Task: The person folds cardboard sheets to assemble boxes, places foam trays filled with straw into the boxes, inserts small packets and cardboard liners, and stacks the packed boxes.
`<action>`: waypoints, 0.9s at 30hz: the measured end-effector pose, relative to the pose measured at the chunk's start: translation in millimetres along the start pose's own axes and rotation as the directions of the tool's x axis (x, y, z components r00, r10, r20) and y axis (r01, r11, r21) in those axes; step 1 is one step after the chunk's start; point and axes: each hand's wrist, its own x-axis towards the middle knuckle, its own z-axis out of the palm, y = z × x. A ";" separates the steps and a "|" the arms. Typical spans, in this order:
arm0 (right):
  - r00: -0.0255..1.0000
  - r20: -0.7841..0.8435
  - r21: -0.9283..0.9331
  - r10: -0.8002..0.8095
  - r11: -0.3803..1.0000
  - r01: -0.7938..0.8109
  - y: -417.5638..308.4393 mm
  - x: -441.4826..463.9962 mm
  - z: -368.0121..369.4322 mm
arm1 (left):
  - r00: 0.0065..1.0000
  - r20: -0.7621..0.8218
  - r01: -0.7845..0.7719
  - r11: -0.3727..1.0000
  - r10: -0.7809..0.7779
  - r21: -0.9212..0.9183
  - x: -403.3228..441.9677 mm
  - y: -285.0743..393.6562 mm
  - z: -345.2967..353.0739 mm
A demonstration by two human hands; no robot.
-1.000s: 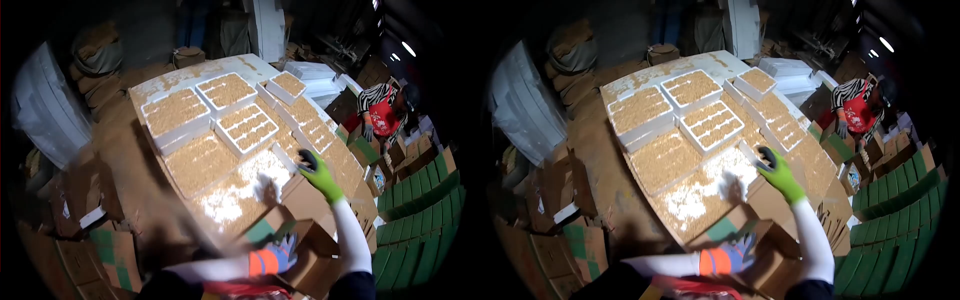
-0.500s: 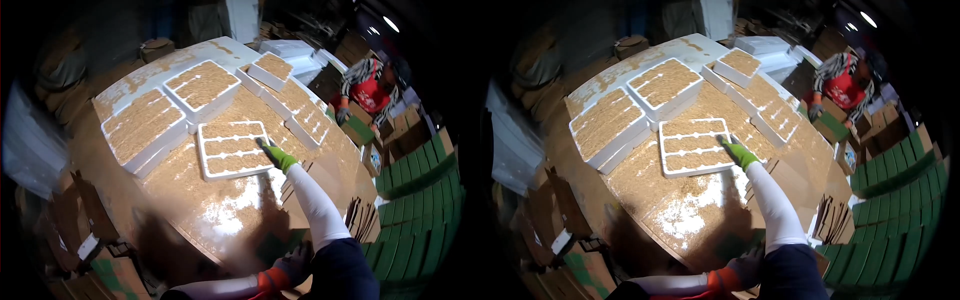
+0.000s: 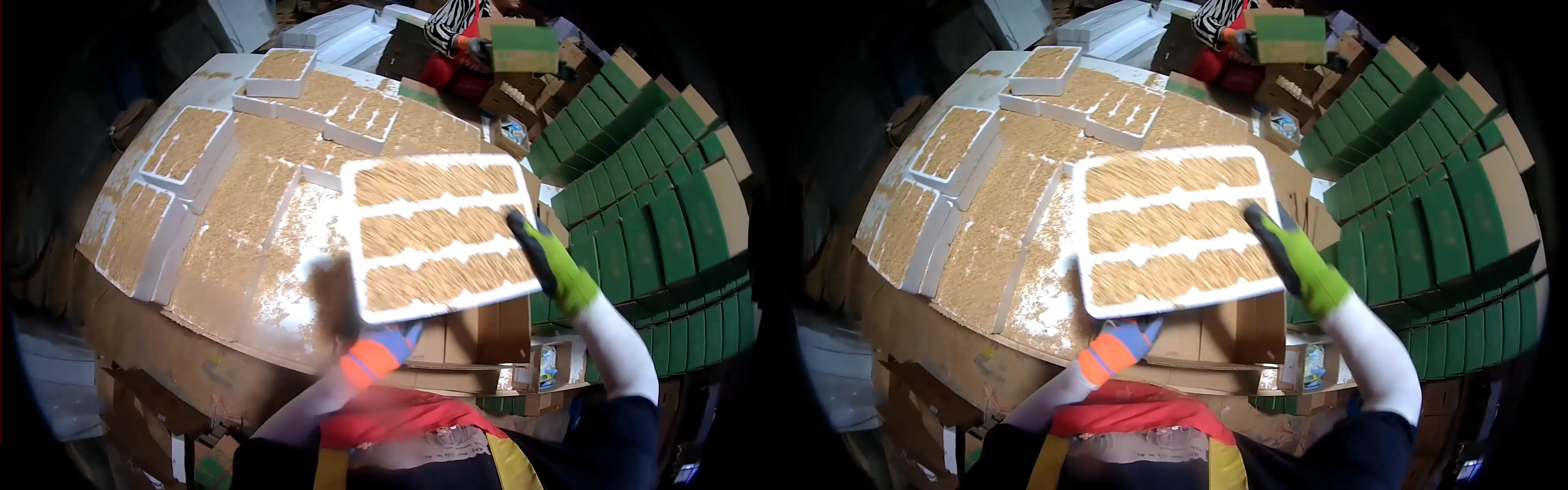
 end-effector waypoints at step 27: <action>0.982 0.054 -0.995 -0.181 -0.092 0.038 215.5 -30.4 5.6 | 0.838 -0.039 0.542 0.838 -0.545 -0.069 220.2 -174.6 149.6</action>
